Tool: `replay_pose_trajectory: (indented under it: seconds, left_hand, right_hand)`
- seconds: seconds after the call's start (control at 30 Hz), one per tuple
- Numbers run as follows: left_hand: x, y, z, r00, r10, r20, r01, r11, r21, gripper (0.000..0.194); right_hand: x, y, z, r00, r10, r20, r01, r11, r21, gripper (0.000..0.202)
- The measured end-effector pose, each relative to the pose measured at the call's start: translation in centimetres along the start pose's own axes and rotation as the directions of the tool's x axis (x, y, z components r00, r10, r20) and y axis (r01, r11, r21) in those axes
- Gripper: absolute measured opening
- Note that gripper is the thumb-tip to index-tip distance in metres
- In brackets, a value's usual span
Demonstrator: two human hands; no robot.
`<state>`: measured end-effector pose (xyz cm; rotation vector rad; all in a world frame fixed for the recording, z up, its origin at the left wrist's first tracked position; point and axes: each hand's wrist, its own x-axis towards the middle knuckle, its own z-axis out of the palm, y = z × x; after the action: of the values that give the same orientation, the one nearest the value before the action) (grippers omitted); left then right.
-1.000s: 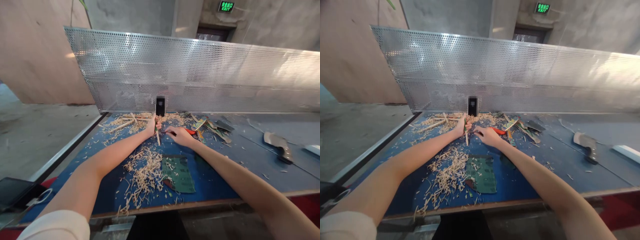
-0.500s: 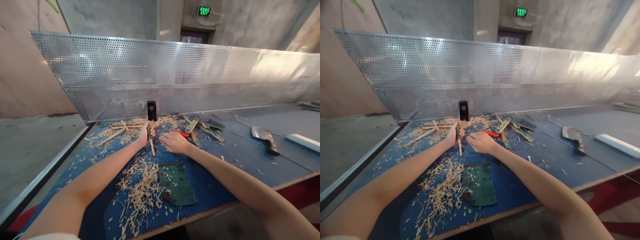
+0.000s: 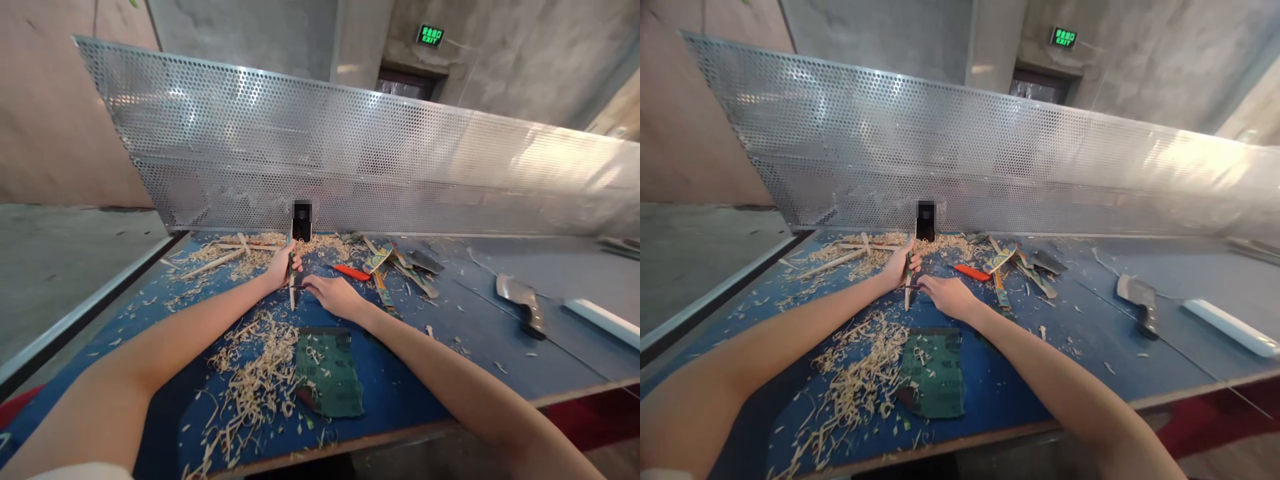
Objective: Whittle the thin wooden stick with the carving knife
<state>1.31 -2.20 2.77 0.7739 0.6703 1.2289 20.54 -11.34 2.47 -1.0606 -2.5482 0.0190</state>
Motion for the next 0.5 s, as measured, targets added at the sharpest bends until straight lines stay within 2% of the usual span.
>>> replay_pose_trajectory:
  seconds: [0.1, 0.23, 0.5]
  left_hand:
    - [0.1, -0.4, -0.1, 0.999, 0.049, 0.018, -0.050, 0.998, 0.040, 0.051]
    - [0.4, -0.8, 0.0, 0.995, 0.097, -0.008, -0.096, 0.993, 0.069, 0.051]
    - [0.5, -0.9, 0.0, 0.998, 0.059, -0.025, -0.058, 0.998, 0.034, 0.055]
  right_hand:
    - [-0.1, 0.5, 0.6, 0.999, -0.035, -0.006, 0.036, 0.998, 0.045, 0.017]
    - [0.1, 1.1, 1.4, 0.999, -0.030, -0.045, 0.033, 0.997, 0.065, 0.019]
    - [1.5, 0.7, 1.8, 0.993, 0.065, -0.101, -0.056, 0.995, 0.084, 0.025]
